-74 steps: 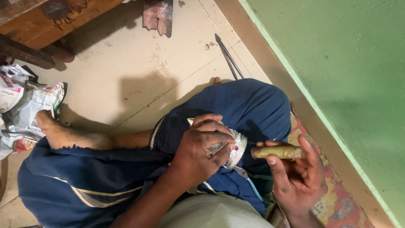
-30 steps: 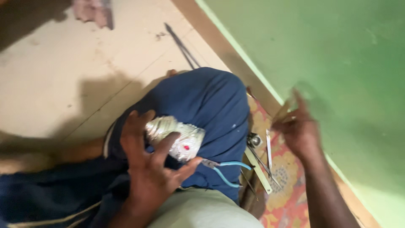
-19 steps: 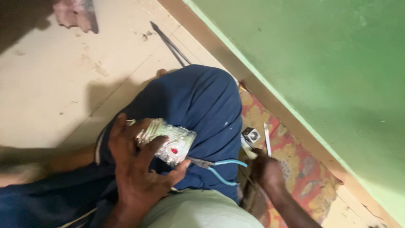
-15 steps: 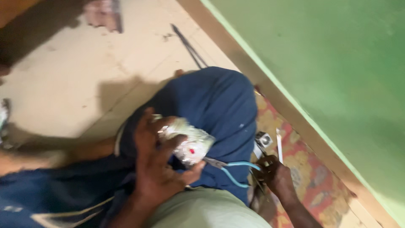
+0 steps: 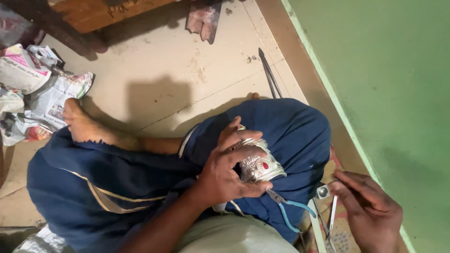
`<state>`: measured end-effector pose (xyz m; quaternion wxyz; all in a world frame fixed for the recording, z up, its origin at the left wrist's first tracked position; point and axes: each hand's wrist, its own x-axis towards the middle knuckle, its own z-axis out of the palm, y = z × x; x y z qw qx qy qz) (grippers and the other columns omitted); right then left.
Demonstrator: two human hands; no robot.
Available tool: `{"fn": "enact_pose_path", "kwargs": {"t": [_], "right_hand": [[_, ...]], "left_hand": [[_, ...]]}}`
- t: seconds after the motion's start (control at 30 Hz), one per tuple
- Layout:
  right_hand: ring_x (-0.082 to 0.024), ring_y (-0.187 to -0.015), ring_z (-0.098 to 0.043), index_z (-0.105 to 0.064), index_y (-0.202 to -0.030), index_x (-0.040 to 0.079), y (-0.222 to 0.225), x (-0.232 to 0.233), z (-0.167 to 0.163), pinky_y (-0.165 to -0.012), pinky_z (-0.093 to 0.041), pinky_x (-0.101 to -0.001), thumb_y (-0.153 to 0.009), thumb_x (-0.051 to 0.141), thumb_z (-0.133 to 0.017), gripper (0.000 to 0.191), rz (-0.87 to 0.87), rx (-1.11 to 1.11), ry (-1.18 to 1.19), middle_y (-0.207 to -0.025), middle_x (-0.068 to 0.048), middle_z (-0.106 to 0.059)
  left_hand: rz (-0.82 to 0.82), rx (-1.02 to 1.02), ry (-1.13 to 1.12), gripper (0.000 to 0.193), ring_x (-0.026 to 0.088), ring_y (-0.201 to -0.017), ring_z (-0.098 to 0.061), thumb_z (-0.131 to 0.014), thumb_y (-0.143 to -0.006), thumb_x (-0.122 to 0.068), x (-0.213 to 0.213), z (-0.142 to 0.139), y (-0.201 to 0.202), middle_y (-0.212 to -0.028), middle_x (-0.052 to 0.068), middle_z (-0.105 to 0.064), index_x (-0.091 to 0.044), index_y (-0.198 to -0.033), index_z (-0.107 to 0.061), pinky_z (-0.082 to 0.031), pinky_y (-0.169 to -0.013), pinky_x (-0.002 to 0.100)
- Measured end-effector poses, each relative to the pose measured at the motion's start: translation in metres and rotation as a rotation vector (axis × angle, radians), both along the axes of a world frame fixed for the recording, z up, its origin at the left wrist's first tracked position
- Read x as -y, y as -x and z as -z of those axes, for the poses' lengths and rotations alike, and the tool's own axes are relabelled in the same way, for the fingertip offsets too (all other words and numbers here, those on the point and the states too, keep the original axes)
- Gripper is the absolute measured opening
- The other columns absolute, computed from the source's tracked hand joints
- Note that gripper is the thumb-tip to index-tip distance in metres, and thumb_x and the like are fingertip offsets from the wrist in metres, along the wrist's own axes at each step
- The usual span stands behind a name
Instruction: The person sits on the floor and decorates a silver-colored metal object by hand. They place small colored beads or stones onto the surface and use a wooden stick to press them into place. The person occasionally uses a metal file to smooth or adjust the surface.
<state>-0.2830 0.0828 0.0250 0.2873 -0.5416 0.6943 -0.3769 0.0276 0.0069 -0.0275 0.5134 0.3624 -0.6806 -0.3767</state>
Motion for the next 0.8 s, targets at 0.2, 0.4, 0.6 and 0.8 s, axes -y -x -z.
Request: {"fn": "enact_pose_path", "kwargs": {"t": [0.2, 0.4, 0.6, 0.8], "right_hand": [[-0.016, -0.094, -0.076, -0.074, -0.108, -0.004, -0.073, 0.047, -0.048, -0.084, -0.062, -0.0264, -0.089, -0.005, -0.07, 0.02, -0.347, 0.149, 0.042, -0.112, -0.012, -0.075], [-0.019, -0.095, -0.075, -0.077, -0.104, -0.002, -0.084, 0.07, -0.041, -0.083, -0.06, -0.0266, -0.087, -0.005, -0.074, 0.017, -0.464, 0.053, 0.064, -0.108, -0.013, -0.079], [-0.015, -0.095, -0.079, -0.077, -0.103, 0.002, -0.087, 0.076, -0.033, -0.084, -0.063, -0.0266, -0.085, 0.0, -0.076, 0.018, -0.658, -0.14, 0.139, -0.106, -0.009, -0.08], [-0.017, -0.093, -0.08, -0.078, -0.104, 0.002, -0.088, 0.077, -0.034, -0.08, -0.064, -0.026, -0.085, 0.0, -0.076, 0.02, -0.676, -0.143, 0.15, -0.106, -0.009, -0.08]], "left_hand": [[0.015, -0.052, 0.011, 0.049, 0.04, -0.147, -0.048, -0.097, -0.064, -0.029, -0.002, 0.002, 0.001, -0.136, 0.011, -0.064, -0.011, -0.103, -0.074, -0.022, -0.133, 0.06], [0.006, -0.048, 0.047, 0.044, 0.039, -0.147, -0.046, -0.095, -0.066, -0.03, -0.003, 0.003, 0.003, -0.136, 0.01, -0.064, -0.011, -0.101, -0.075, -0.019, -0.133, 0.06], [0.02, -0.027, 0.016, 0.041, 0.029, -0.14, -0.055, -0.093, -0.069, -0.031, -0.004, 0.003, 0.005, -0.137, 0.008, -0.065, -0.012, -0.102, -0.076, -0.017, -0.137, 0.06], [0.017, -0.028, 0.023, 0.041, 0.034, -0.144, -0.05, -0.092, -0.07, -0.032, -0.004, 0.005, 0.005, -0.137, 0.007, -0.065, -0.012, -0.102, -0.077, -0.018, -0.134, 0.06]]}}
